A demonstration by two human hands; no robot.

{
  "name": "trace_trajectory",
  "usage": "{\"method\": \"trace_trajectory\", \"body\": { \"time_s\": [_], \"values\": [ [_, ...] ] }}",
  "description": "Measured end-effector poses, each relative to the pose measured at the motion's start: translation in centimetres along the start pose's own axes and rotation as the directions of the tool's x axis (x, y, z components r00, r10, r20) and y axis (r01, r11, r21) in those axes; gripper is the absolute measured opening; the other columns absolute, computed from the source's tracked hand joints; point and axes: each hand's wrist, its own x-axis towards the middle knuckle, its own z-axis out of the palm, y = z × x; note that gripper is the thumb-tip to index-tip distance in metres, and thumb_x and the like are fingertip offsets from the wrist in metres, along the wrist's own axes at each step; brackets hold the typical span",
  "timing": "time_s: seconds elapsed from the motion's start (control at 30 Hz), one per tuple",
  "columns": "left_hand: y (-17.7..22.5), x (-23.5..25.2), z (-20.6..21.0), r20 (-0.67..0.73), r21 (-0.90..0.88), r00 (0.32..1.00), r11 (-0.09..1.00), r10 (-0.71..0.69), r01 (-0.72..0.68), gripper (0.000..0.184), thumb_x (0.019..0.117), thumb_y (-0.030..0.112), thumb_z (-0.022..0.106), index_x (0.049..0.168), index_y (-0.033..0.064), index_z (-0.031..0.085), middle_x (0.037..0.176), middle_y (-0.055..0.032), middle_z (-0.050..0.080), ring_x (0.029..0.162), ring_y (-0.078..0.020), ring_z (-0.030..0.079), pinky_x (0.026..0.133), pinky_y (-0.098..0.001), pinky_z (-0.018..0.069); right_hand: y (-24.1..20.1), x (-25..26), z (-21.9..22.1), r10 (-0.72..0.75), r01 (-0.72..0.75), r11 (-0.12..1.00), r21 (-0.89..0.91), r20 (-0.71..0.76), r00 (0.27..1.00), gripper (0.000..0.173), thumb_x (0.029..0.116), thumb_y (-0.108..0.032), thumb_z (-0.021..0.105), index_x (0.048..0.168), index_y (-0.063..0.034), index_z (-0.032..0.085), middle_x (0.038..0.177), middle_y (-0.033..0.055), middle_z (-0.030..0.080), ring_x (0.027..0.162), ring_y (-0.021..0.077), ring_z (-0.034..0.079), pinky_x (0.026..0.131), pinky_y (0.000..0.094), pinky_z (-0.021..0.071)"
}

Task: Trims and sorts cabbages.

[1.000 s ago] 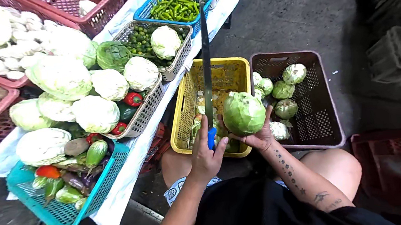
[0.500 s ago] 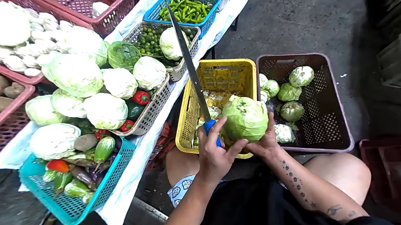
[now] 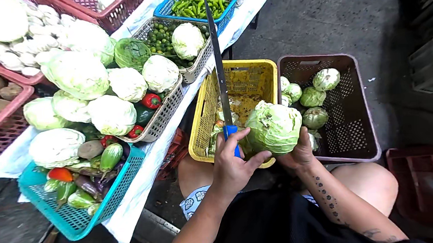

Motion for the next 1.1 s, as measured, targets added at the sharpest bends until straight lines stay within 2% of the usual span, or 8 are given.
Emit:
{"method": "trace_trajectory", "body": {
  "time_s": [0.13,0.27,0.37,0.53,0.73,0.83,0.97,1.1],
  "values": [
    [-0.2,0.2,0.4,-0.030,0.003,1.000,1.000,-0.004,0.004,0.064,0.0704,0.046,0.094,0.117,0.0091,0.070,0.110,-0.0055,0.060,0.074,-0.0035,0.054,0.063,-0.0172,0.0481,-0.1,-0.4,-0.2,0.021,-0.021,1.000,-0.016,0.007,1.000,0.060,0.0837,-0.053,0.078,0.129,-0.0157,0.064,0.120,0.0097,0.071,0.114,0.0230,0.067,0.101,0.0470,0.0543],
    [-0.7,0.6,0.1,0.023,-0.036,1.000,0.999,-0.005,0.005,0.042,0.0807,0.033,0.089,0.116,0.0129,0.077,0.113,-0.0047,0.061,0.075,-0.0024,0.056,0.062,-0.0161,0.0499,0.1,-0.7,-0.2,-0.047,0.041,0.994,-0.101,-0.056,0.997,0.062,0.0833,-0.057,0.077,0.129,-0.0171,0.063,0.119,0.0074,0.071,0.114,0.0208,0.067,0.101,0.0466,0.0539],
    [-0.9,0.5,1.1,-0.042,0.117,0.997,0.991,0.063,-0.057,0.027,0.0884,0.020,0.080,0.114,0.0123,0.079,0.112,-0.0083,0.063,0.076,-0.0033,0.060,0.063,-0.0167,0.0533,0.9,-0.5,-0.3,-0.186,0.165,0.969,-0.185,-0.104,0.977,0.067,0.0864,-0.048,0.078,0.139,-0.0167,0.051,0.126,0.0098,0.066,0.119,0.0240,0.064,0.104,0.0498,0.0515],
    [-1.7,0.5,1.9,-0.147,0.332,0.973,0.936,0.176,-0.119,0.006,0.0885,0.018,0.077,0.090,0.0122,0.079,0.119,-0.0168,0.064,0.096,-0.0132,0.068,0.075,-0.0240,0.0595,2.1,-0.9,-0.4,-0.283,0.228,0.938,-0.260,-0.200,0.938,0.091,0.0814,-0.047,0.084,0.149,-0.0150,0.033,0.130,0.0126,0.062,0.120,0.0268,0.063,0.104,0.0517,0.0523],
    [-1.8,0.7,2.2,-0.131,0.313,0.982,0.946,0.135,-0.089,0.007,0.0881,0.020,0.078,0.091,0.0142,0.079,0.114,-0.0128,0.062,0.084,-0.0079,0.064,0.068,-0.0212,0.0571,2.7,-0.8,-0.5,-0.309,0.240,0.930,-0.279,-0.239,0.921,0.097,0.0816,-0.049,0.083,0.153,-0.0148,0.028,0.134,0.0157,0.059,0.123,0.0292,0.061,0.105,0.0536,0.0508],
    [-2.1,1.5,2.0,-0.105,0.386,0.989,0.921,0.103,-0.054,0.005,0.0857,0.022,0.077,0.085,0.0174,0.075,0.116,-0.0121,0.062,0.090,-0.0120,0.066,0.068,-0.0258,0.0582,2.7,-0.9,-0.7,-0.282,0.214,0.940,-0.266,-0.251,0.926,0.093,0.0803,-0.047,0.084,0.150,-0.0156,0.031,0.132,0.0144,0.060,0.121,0.0284,0.062,0.104,0.0525,0.0520],
    [-3.9,4.3,0.8,-0.080,0.492,0.997,0.870,0.016,0.025,0.011,0.0894,0.024,0.075,0.092,0.0131,0.073,0.123,-0.0186,0.059,0.092,-0.0232,0.066,0.070,-0.0367,0.0595,2.4,-1.0,0.2,-0.189,0.163,0.980,-0.116,-0.268,0.945,0.077,0.0769,-0.053,0.084,0.136,-0.0152,0.053,0.123,0.0111,0.067,0.116,0.0252,0.065,0.100,0.0508,0.0544],
    [-5.5,6.2,0.0,-0.085,0.526,0.995,0.845,-0.055,0.092,0.011,0.0903,0.024,0.073,0.092,0.0128,0.071,0.119,-0.0177,0.057,0.095,-0.0248,0.065,0.073,-0.0388,0.0579,2.2,-1.5,0.4,-0.029,0.049,0.996,0.074,-0.256,0.966,0.079,0.0734,-0.063,0.081,0.132,-0.0157,0.059,0.122,0.0138,0.068,0.114,0.0282,0.066,0.094,0.0523,0.0561]
  ]
}}
